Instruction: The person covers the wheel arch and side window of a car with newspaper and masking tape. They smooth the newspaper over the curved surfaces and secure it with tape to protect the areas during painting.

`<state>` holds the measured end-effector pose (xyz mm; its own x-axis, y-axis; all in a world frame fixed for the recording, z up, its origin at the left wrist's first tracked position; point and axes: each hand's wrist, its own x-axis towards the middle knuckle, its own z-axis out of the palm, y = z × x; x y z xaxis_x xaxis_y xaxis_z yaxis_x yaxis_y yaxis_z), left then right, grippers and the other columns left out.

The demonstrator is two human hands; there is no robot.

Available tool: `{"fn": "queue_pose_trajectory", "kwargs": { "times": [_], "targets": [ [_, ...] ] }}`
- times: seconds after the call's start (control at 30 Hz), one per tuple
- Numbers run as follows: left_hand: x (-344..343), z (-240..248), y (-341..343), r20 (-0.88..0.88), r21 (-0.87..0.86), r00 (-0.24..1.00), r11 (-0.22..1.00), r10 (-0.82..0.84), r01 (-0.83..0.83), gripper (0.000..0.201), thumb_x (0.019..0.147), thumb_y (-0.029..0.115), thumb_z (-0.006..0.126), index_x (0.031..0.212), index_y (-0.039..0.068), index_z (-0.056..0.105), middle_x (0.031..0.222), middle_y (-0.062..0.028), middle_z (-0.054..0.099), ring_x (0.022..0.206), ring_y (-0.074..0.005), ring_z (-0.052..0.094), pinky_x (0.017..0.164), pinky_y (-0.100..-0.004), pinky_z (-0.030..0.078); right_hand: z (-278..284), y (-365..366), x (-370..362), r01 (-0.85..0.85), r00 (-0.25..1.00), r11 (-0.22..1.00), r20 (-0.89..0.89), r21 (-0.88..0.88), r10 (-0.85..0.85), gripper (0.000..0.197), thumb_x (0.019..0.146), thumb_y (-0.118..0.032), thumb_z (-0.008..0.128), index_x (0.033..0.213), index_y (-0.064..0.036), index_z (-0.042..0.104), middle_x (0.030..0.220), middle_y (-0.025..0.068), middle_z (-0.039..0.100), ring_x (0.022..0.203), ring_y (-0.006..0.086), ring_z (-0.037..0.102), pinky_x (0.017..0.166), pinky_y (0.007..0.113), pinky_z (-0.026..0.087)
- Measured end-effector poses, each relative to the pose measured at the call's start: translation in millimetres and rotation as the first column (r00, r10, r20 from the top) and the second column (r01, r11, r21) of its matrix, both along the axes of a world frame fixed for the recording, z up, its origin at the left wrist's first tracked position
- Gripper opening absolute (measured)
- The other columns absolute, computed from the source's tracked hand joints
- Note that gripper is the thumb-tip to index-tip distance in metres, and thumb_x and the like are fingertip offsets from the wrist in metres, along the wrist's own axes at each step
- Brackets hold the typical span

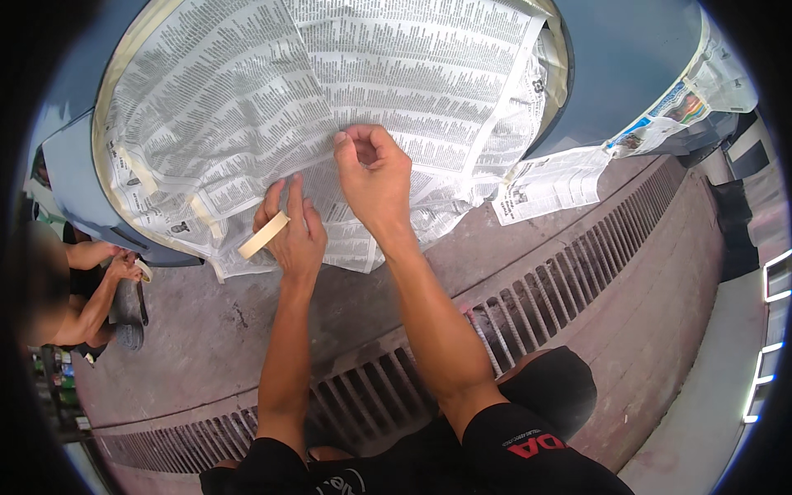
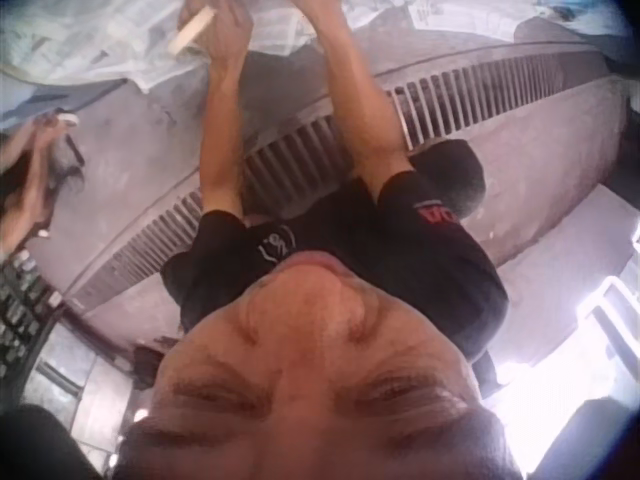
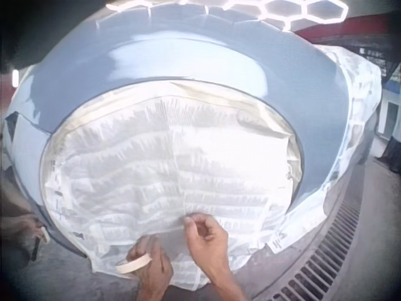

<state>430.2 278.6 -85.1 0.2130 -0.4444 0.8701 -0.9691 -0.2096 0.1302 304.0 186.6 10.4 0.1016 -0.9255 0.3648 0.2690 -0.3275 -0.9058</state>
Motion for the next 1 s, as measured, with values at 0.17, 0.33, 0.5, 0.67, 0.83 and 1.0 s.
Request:
{"fn": "queue_pose_trajectory", "kwargs": {
  "times": [0.17,0.33,0.5,0.67,0.83,1.0],
  "targets": [
    [-37,13,31,-0.463,-0.084,0.781,0.898,-0.419,0.432,0.071,0.101,-0.003,0.056,0.17,-0.002,0.04,0.12,-0.0168,0.069,0.103,-0.0268,0.065,0.096,-0.0389,0.052,-6,-8,-23,-0.09,0.992,0.992,-0.097,-0.087,0.081,0.015,0.105,-0.012,0.08,0.109,0.0018,0.079,0.109,0.0083,0.08,0.099,0.0173,0.076,0.09,0.033,0.062],
    [-57,43,41,-0.641,-0.365,0.388,0.708,-0.662,0.605,0.089,0.101,-0.009,0.045,0.181,0.001,0.006,0.112,-0.0154,0.068,0.098,-0.0163,0.063,0.092,-0.0331,0.052,7,-9,-43,-0.368,0.882,0.927,-0.342,-0.074,0.323,0.023,0.105,-0.018,0.083,0.124,-0.0047,0.084,0.135,0.0091,0.078,0.132,0.0214,0.067,0.113,0.04,0.053],
    [-52,70,29,-0.723,-0.348,0.289,0.692,-0.628,0.633,0.093,0.1,-0.012,0.042,0.183,0.005,0.003,0.13,-0.0207,0.074,0.096,-0.0124,0.062,0.089,-0.0301,0.053,11,2,-56,-0.516,0.771,0.85,-0.49,-0.107,0.406,0.036,0.098,-0.017,0.088,0.134,-0.0122,0.085,0.154,0.0097,0.07,0.169,0.0353,0.038,0.137,0.055,0.034],
    [-42,94,38,-0.801,-0.079,0.413,0.76,-0.434,0.646,0.093,0.096,-0.007,0.048,0.181,0.002,0.012,0.117,-0.023,0.076,0.089,-0.0201,0.069,0.086,-0.0335,0.056,9,-3,-56,-0.538,0.756,0.836,-0.5,-0.107,0.423,0.037,0.096,-0.016,0.091,0.132,-0.0168,0.086,0.157,0.0083,0.068,0.171,0.0369,0.035,0.138,0.057,0.032],
    [-30,98,36,-0.897,-0.072,0.274,0.729,-0.345,0.681,0.068,0.106,0.0,0.056,0.17,0.0,0.034,0.108,-0.0187,0.078,0.08,-0.0192,0.072,0.075,-0.0363,0.058,3,-4,-51,-0.511,0.803,0.834,-0.463,-0.209,0.376,0.018,0.098,-0.006,0.084,0.115,-0.0088,0.08,0.141,0.0115,0.073,0.165,0.0426,0.042,0.133,0.057,0.04],
    [-23,110,27,-0.996,0.062,0.09,0.808,0.011,0.586,0.038,0.117,0.017,0.062,0.149,0.0,0.053,0.098,-0.0131,0.078,0.063,-0.0204,0.073,0.056,-0.0387,0.053,-10,5,-36,-0.365,0.887,0.849,-0.419,-0.383,0.193,0.01,0.098,0.002,0.077,0.106,-0.0025,0.073,0.121,0.0175,0.074,0.154,0.0498,0.052,0.129,0.056,0.044]
  ]
}}
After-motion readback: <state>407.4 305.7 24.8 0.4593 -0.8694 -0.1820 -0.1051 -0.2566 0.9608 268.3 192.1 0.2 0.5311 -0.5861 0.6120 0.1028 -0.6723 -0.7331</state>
